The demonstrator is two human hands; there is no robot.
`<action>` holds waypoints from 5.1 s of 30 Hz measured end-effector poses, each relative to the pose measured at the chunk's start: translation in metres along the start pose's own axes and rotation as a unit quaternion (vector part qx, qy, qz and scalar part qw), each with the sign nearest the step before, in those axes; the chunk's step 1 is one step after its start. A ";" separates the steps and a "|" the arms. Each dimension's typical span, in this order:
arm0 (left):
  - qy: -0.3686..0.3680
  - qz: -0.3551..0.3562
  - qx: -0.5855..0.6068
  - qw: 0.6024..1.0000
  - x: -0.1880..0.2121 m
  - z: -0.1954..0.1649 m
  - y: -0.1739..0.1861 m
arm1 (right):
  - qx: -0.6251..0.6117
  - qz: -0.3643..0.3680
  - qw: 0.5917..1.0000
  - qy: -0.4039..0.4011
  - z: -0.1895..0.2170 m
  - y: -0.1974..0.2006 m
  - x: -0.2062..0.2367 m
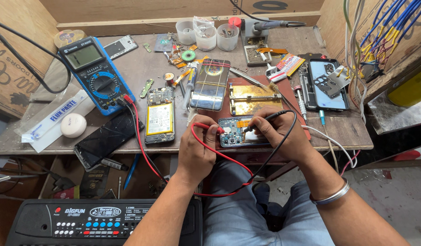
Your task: The person tests a disassembled smartphone motherboard with a multimeter, then uses tweezers to remove the SIM tray and lift the motherboard from the phone chassis. They wipe the board with a cloth and spray it with a cleaning agent.
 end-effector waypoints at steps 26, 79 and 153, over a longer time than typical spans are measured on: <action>0.010 0.008 0.020 1.000 0.000 0.004 -0.001 | 0.006 -0.014 1.000 -0.020 -0.004 0.002 0.002; 0.010 0.007 0.016 1.000 -0.001 0.002 -0.001 | -0.014 0.002 1.000 -0.015 -0.004 0.000 0.002; 0.023 0.006 0.022 0.999 -0.001 0.004 -0.002 | -0.005 0.002 1.000 0.000 -0.002 0.001 0.000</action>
Point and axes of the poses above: each hand's wrist, its own x-axis away from the middle knuckle, its own y-axis out of the back of the hand, z = x × y, the point moved 10 cm from there along -x, towards the middle knuckle, and after that the axes turned 13 degrees about y, right-handed, at the moved point
